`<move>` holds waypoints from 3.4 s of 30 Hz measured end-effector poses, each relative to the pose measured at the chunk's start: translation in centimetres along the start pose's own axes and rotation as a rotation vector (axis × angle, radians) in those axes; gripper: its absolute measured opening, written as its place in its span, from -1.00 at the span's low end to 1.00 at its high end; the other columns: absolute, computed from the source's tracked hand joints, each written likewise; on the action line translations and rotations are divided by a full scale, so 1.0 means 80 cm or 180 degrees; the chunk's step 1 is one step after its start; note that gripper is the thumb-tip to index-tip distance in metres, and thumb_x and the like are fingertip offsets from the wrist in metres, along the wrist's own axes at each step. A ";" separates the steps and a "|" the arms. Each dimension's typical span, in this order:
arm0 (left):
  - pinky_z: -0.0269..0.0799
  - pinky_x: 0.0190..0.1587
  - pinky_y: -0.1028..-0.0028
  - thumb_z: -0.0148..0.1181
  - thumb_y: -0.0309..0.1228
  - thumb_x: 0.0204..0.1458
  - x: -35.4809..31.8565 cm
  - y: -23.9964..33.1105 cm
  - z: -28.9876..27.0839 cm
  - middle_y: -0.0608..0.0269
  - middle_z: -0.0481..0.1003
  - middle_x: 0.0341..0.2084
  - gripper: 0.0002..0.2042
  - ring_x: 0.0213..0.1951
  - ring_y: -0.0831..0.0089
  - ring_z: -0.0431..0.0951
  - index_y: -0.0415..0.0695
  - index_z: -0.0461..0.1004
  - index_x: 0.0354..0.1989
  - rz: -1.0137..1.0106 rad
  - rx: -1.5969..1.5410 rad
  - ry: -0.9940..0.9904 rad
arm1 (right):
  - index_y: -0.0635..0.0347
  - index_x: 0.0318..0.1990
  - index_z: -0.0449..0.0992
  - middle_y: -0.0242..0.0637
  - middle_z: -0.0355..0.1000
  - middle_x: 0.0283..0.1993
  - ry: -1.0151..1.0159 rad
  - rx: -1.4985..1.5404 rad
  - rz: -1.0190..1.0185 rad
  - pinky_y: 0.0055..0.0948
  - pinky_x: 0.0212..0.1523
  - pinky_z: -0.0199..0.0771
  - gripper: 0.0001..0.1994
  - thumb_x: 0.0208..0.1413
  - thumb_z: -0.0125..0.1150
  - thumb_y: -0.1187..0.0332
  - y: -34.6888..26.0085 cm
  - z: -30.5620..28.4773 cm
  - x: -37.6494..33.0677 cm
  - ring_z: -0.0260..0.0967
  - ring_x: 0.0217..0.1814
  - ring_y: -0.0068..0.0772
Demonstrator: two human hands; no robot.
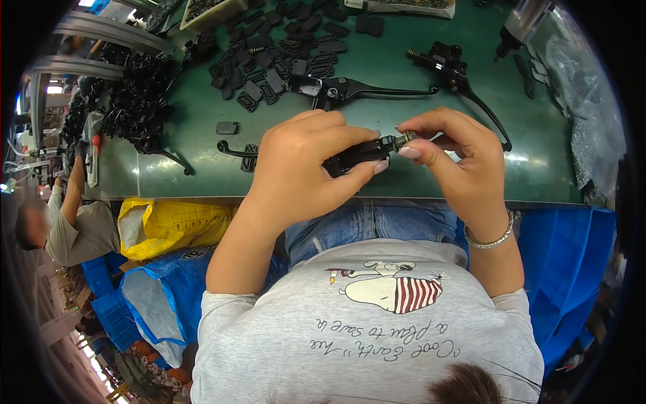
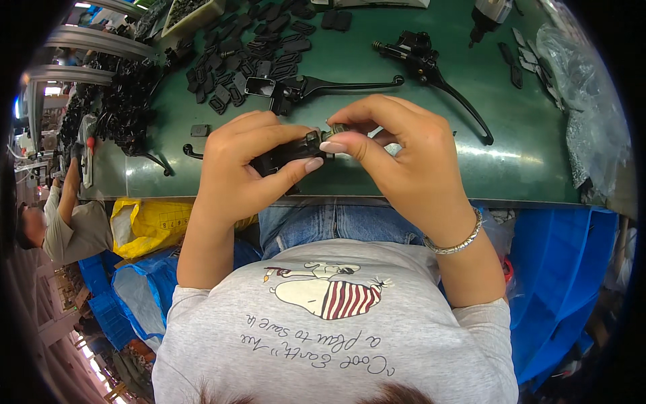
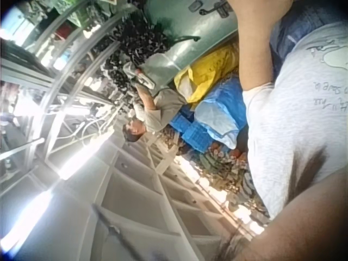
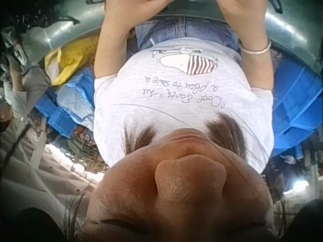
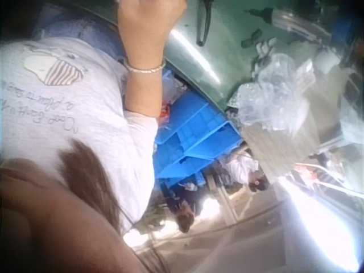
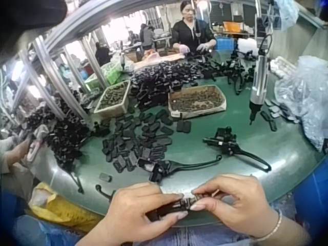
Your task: The recorder is assembling bicycle or motorcycle brake levers by inserting pins and screws and using an electric screwdriver.
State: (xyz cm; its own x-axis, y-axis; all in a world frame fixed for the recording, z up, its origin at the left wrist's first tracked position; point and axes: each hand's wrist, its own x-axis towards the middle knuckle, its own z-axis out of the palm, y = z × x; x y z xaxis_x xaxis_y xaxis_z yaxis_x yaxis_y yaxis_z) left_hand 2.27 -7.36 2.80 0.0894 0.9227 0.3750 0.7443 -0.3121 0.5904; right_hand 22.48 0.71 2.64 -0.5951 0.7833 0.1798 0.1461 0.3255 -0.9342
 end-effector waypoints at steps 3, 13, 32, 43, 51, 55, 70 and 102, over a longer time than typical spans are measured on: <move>0.31 -0.49 0.42 0.45 -0.42 -0.28 -0.001 0.000 -0.001 0.15 0.49 -0.59 -0.73 -0.54 0.31 0.45 -0.24 0.62 -0.35 -0.0135 -0.0203 -0.0072 | 0.31 -0.23 0.62 -0.22 0.56 -0.28 0.0066 0.0148 -0.0413 -0.49 -0.29 0.56 -0.81 -0.04 0.37 0.52 0.008 0.000 0.000 0.52 -0.26 -0.40; 0.40 -0.48 0.38 0.42 -0.30 -0.19 -0.002 0.000 -0.001 0.27 0.49 -0.60 -0.77 -0.51 0.29 0.51 -0.10 0.66 -0.34 -0.0201 -0.0046 -0.0063 | 0.37 -0.20 0.59 -0.24 0.50 -0.26 -0.0086 0.0092 -0.0406 -0.56 -0.21 0.55 -0.80 -0.02 0.34 0.57 0.006 -0.001 0.000 0.48 -0.22 -0.51; 0.33 -0.47 0.40 0.45 -0.41 -0.30 -0.005 -0.001 0.005 0.18 0.46 -0.61 -0.73 -0.54 0.27 0.44 -0.20 0.63 -0.35 0.0003 0.0305 0.0056 | 0.29 -0.45 0.51 -0.47 0.36 -0.59 -0.0070 0.0077 0.0411 -0.70 -0.56 0.23 -0.71 0.19 0.31 0.25 0.010 0.013 0.004 0.22 -0.57 -0.76; 0.36 -0.46 0.39 0.45 -0.37 -0.26 -0.011 -0.007 0.010 0.21 0.46 -0.60 -0.74 -0.51 0.28 0.47 -0.18 0.63 -0.34 -0.0162 0.0176 0.0107 | 0.28 -0.33 0.53 -0.40 0.38 -0.51 -0.0142 0.1154 0.0478 -0.65 -0.49 0.25 -0.73 0.27 0.19 0.22 0.026 0.019 0.000 0.24 -0.52 -0.68; 0.39 -0.45 0.37 0.44 -0.33 -0.21 -0.009 -0.006 0.008 0.21 0.49 -0.59 -0.75 -0.48 0.28 0.50 -0.17 0.64 -0.34 -0.0346 0.0028 -0.0060 | 0.26 -0.23 0.53 -0.32 0.45 -0.43 -0.0256 0.0052 0.0044 -0.57 -0.44 0.34 -0.79 0.15 0.29 0.29 0.033 0.008 0.006 0.37 -0.41 -0.54; 0.30 -0.48 0.40 0.47 -0.44 -0.27 -0.007 -0.006 0.014 0.12 0.46 -0.61 -0.72 -0.53 0.27 0.44 -0.28 0.60 -0.36 -0.0197 -0.0118 -0.0019 | 0.24 -0.26 0.54 -0.30 0.47 -0.38 -0.0848 -0.1015 0.0201 -0.51 -0.44 0.38 -0.85 0.06 0.34 0.39 0.037 -0.010 0.013 0.43 -0.40 -0.41; 0.41 -0.24 0.30 0.48 -0.24 -0.25 -0.009 0.010 0.082 0.28 0.50 -0.27 -0.52 -0.26 0.27 0.49 -0.01 0.57 -0.05 -0.0100 0.1232 0.0054 | 0.24 -0.02 0.52 -0.30 0.45 -0.18 -0.0416 0.0985 0.1708 -0.58 -0.41 0.41 -0.74 0.18 0.25 0.34 0.055 -0.011 0.001 0.38 -0.23 -0.61; 0.29 0.17 0.21 0.43 -0.43 -0.22 0.012 -0.068 -0.008 0.21 0.43 0.08 -0.40 0.12 0.16 0.43 0.02 0.44 0.12 -0.0241 0.1634 0.0001 | 0.14 0.26 0.33 -0.32 0.37 -0.27 0.0630 -0.0931 0.0545 -0.53 -0.23 0.36 -0.41 0.02 0.32 0.55 0.108 -0.133 0.012 0.34 -0.29 -0.51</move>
State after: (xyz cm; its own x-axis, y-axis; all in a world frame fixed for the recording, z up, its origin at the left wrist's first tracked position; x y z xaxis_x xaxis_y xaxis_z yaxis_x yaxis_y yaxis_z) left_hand -2.14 -4.93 0.38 0.0228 0.9383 0.3451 0.9775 -0.0933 0.1891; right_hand 31.58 9.90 -1.97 -0.3828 0.9171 0.1115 0.4663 0.2960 -0.8336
